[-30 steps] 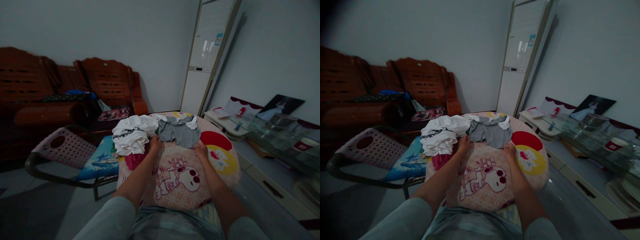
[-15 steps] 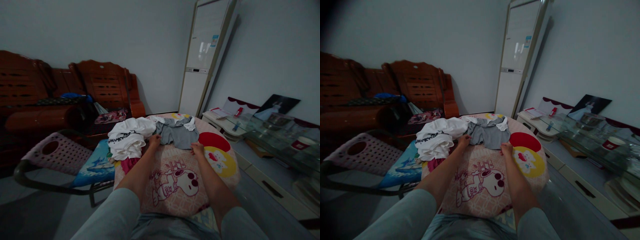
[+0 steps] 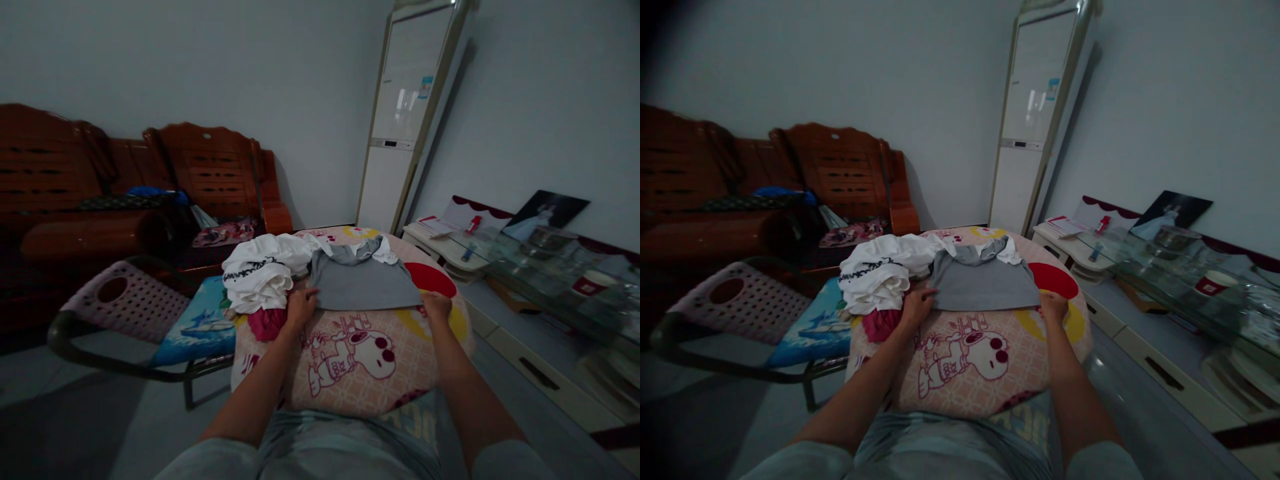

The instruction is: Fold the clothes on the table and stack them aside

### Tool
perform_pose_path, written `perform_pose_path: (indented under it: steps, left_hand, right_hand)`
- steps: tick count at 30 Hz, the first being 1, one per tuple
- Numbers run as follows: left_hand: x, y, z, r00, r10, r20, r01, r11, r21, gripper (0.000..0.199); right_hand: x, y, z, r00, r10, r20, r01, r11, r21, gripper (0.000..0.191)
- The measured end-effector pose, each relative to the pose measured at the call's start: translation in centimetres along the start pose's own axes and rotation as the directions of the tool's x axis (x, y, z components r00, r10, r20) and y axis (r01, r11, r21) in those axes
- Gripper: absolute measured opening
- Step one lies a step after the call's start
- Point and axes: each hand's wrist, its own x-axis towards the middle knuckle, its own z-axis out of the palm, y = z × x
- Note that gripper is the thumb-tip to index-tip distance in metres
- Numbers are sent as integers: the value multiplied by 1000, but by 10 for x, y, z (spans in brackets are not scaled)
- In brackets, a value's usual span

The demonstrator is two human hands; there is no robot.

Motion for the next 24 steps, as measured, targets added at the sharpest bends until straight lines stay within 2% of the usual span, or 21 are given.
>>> perform_pose_path:
  steps: [4,6,7,9,12,13,15,17,19,21,24]
  left_hand:
    - [11,13,-18,994,-69,-80,56,988,-146,43]
    - [14,20,-27,995,-77,-70,66,986,-156,41]
    - [14,22,-29,996,-71,-44,65,989,-130,40]
    - [7,22,-28,998,-48,33,48,999,-11,33]
    - [-10,15,-19,985,-10,172,-24,981,193,24]
    - [-15,12,-15,982,-3,189,-43,970,238,23]
    - [-20,9,-11,987,-11,158,-38,951,307,23]
    - [-17,12,-8,997,-15,79,-14,935,354,25]
    - [-7,22,-5,998,34,54,-51,929,366,26]
    - [7,34,2,986,121,114,-154,924,351,27]
    - [27,50,22,949,200,244,-274,908,318,32]
  right_hand:
    - [1,-11,-13,987,-17,-157,32,995,94,20]
    - [5,-18,-17,973,-38,-227,69,989,130,22]
    - [6,-20,-18,973,-44,-225,69,992,106,23]
    - [6,-17,-18,989,-34,-144,33,999,-8,23]
    - [-2,-5,-16,1000,23,19,-19,985,-174,12]
    - [-5,-2,-16,999,27,36,-19,978,-207,7]
    - [-14,0,-14,1000,-17,-5,15,946,-325,5]
    - [-22,-6,-8,992,-117,-48,78,866,-494,12]
    - [-30,-20,5,977,-215,-3,168,770,-615,22]
    - [-37,-36,24,952,-271,145,299,710,-638,26]
    - [-47,-50,56,876,-290,385,480,599,-641,27]
